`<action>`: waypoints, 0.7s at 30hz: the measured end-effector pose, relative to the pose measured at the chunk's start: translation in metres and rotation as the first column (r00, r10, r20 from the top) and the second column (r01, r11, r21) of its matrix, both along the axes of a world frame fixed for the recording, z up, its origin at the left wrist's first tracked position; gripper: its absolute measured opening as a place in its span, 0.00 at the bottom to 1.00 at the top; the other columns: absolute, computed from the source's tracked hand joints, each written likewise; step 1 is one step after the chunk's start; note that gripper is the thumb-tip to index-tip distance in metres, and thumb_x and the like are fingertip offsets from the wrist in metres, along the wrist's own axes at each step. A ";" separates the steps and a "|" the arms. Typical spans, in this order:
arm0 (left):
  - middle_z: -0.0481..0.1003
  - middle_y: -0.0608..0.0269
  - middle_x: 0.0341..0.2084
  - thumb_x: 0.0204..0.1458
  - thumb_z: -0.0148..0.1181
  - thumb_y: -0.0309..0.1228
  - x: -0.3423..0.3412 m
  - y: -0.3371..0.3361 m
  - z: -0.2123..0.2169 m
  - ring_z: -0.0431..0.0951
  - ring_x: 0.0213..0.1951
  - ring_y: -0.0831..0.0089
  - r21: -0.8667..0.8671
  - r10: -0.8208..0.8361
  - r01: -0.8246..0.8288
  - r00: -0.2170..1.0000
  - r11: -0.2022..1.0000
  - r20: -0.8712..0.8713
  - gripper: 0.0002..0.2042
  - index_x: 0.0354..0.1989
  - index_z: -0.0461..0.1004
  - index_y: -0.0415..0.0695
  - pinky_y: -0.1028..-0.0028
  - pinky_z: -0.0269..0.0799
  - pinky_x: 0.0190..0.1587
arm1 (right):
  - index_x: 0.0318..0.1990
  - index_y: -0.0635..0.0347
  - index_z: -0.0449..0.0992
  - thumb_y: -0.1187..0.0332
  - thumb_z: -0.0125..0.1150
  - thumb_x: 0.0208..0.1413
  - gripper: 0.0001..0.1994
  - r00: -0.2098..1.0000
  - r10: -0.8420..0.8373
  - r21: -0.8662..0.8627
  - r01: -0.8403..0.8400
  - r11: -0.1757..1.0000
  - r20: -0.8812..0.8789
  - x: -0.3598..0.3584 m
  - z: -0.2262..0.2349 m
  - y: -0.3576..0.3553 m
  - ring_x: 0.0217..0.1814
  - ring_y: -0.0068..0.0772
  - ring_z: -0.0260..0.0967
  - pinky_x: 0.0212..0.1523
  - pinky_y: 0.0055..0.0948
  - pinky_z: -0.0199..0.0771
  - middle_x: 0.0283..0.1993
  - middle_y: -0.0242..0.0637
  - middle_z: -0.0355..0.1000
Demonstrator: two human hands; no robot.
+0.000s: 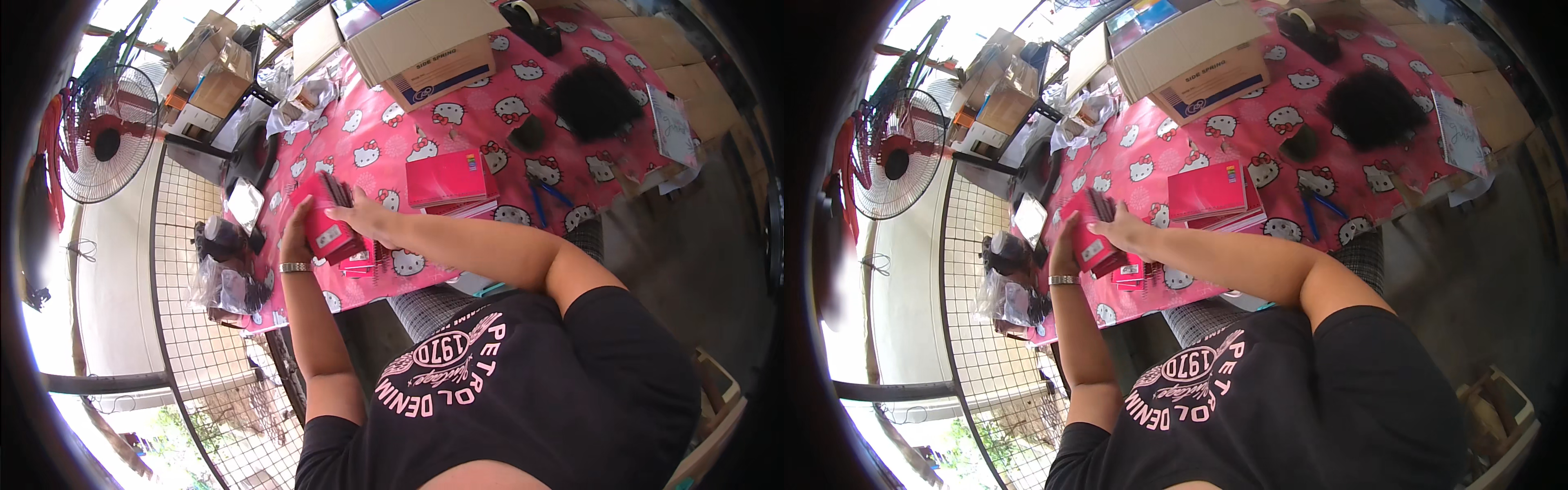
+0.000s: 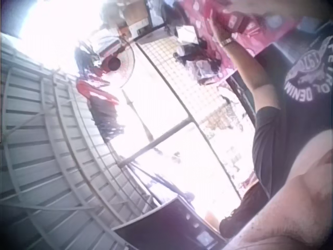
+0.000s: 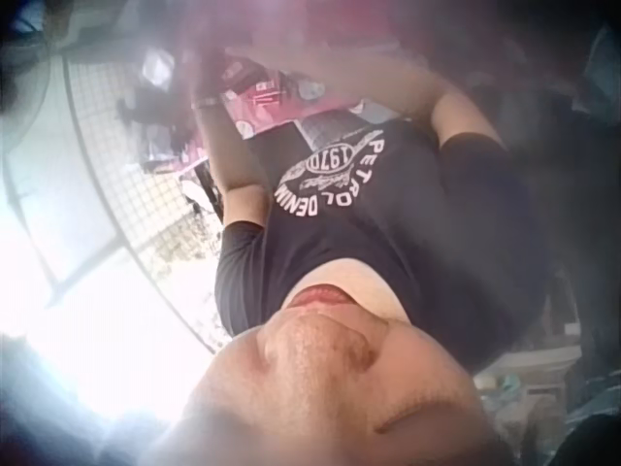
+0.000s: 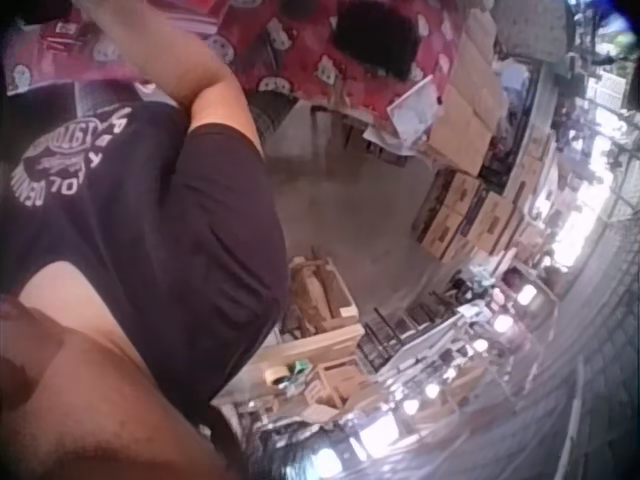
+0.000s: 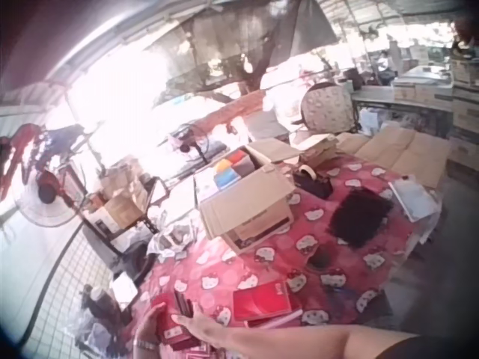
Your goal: The person assembles notebooks by aligning stacks of paper, inserting wire binding through the holes, and using pliers to secure the wire ends.
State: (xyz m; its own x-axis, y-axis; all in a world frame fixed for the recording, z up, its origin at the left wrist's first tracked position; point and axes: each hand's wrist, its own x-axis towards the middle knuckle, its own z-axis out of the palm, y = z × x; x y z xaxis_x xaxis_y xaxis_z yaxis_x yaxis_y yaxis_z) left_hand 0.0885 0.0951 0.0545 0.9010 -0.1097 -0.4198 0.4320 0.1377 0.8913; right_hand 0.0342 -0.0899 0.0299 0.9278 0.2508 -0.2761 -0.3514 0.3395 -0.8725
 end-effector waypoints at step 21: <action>0.78 0.68 0.37 0.56 0.62 0.53 0.014 0.021 -0.084 0.73 0.32 0.75 0.509 -0.144 0.211 0.975 0.834 -0.168 0.25 0.54 0.77 0.48 0.72 0.67 0.37 | 0.70 0.71 0.49 0.50 0.69 0.51 0.48 0.920 -0.099 -0.324 -0.032 0.946 -0.380 -0.013 -0.057 0.035 0.72 0.54 0.57 0.65 0.58 0.65 0.72 0.58 0.52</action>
State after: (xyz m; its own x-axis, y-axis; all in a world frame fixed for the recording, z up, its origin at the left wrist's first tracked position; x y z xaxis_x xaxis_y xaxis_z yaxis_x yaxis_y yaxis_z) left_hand 0.1028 0.1160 -0.0295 0.8276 0.0019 -0.5613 0.5097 -0.4217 0.7500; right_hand 0.0215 -0.0548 -0.0273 0.7375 0.0594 -0.6727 -0.6752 0.0854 -0.7327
